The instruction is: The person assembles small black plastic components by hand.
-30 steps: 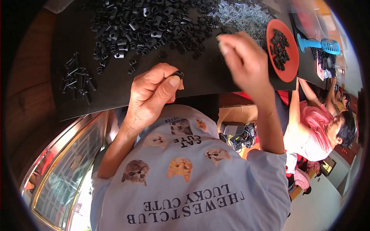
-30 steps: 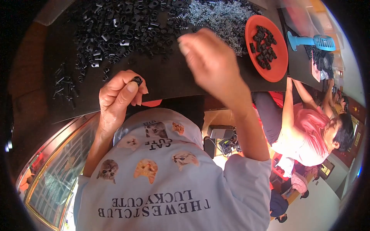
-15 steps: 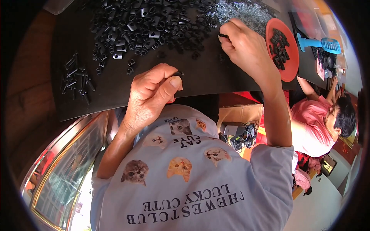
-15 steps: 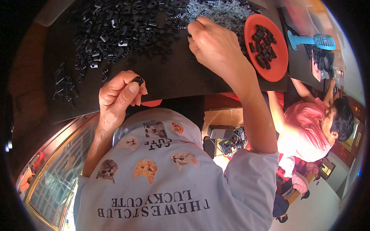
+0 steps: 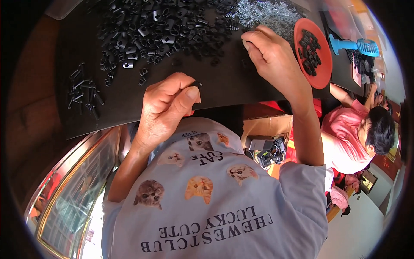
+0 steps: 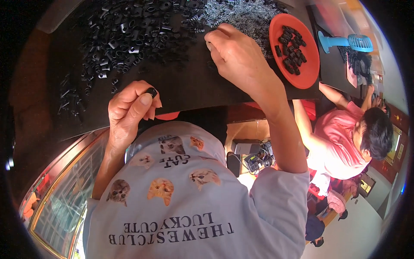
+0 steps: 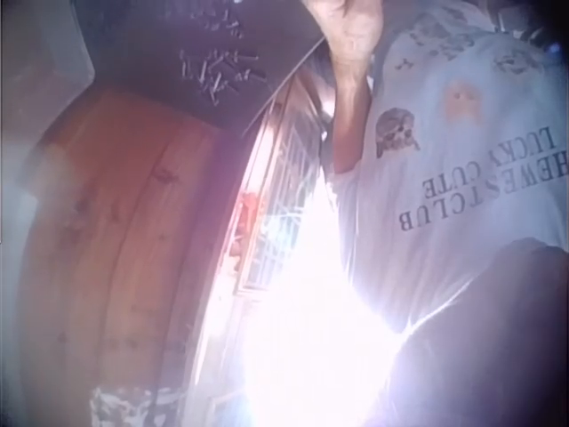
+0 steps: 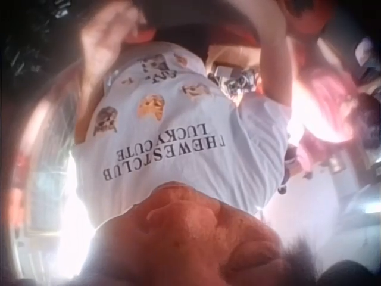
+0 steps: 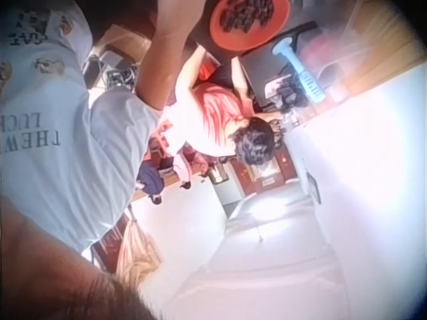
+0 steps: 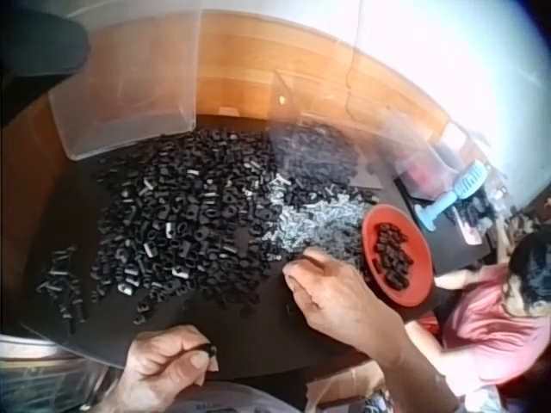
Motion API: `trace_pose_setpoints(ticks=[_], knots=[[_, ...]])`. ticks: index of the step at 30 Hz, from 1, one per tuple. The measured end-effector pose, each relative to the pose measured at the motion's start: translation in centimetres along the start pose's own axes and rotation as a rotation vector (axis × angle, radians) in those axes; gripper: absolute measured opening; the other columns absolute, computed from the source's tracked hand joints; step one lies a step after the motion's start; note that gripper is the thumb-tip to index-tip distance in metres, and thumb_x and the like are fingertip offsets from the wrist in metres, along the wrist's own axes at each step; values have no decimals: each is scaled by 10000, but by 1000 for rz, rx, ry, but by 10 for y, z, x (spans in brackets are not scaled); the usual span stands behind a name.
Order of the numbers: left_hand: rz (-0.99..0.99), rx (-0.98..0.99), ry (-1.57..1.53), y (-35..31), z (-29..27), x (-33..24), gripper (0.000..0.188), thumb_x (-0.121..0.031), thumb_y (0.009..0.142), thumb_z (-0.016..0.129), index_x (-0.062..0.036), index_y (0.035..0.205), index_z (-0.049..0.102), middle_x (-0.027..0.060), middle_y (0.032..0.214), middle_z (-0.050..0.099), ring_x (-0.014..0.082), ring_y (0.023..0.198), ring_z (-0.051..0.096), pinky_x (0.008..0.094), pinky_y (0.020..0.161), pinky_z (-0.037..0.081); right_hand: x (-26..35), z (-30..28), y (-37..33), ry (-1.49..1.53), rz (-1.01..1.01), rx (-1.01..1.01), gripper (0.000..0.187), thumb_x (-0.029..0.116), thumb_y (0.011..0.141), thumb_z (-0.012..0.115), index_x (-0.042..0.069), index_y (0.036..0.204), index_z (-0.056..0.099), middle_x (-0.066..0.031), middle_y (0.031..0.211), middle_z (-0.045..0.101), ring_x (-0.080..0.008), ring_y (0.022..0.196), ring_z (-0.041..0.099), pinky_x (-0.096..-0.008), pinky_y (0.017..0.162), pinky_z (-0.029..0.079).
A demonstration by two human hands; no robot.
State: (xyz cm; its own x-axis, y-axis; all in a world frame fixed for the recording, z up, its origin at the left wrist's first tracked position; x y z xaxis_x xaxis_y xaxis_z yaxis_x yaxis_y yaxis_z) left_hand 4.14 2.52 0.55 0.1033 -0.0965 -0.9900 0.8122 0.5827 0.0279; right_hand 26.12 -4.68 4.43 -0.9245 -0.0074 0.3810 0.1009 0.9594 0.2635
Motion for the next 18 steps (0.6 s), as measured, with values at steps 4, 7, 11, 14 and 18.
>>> trace_pose_setpoints(ticks=[4,7,11,14,18], knots=[[-13,-11,-1,0,0,0,175,-134,986,597,7,886,617,12,739,599,55,578,517,217,524,445,10,-9,-2,175,49,-56,72,6,871,610,27,940,616,-121,838,577,-323,746,599,-391,656,485],[-13,-11,-4,0,0,1,192,-155,991,597,8,891,616,13,742,605,53,580,517,215,527,455,20,-9,-5,310,34,-48,69,3,872,615,35,934,612,-105,819,560,-299,721,585,-376,638,470],[-22,-20,2,0,0,1,206,-165,992,597,12,888,613,15,742,607,53,580,517,217,531,463,40,-6,-6,395,-30,-69,106,-29,846,627,40,925,611,-90,796,556,-262,663,569,-347,595,457],[-19,-9,33,0,-1,2,212,-176,999,587,13,906,611,20,749,612,55,583,519,217,528,461,53,2,-4,526,-17,-39,123,-46,833,628,33,926,610,-89,791,562,-246,625,558,-330,556,448],[-34,10,-13,-1,0,3,218,-185,1012,562,17,939,606,28,774,621,61,587,520,220,533,451,57,14,-6,662,62,13,128,-42,832,632,22,940,612,-89,807,594,-192,611,571,-300,542,453]])
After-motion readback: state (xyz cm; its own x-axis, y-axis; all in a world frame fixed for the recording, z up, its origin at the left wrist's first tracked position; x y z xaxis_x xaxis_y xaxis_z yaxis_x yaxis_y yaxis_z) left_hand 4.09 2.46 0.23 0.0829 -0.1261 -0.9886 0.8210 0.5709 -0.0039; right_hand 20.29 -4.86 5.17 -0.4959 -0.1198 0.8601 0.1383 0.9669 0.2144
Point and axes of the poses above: each hand's wrist, its own y-axis towards the middle knuckle, its own z-axis out of the palm, x = y × z, the point moved 4 cm from there along y, towards the middle knuckle
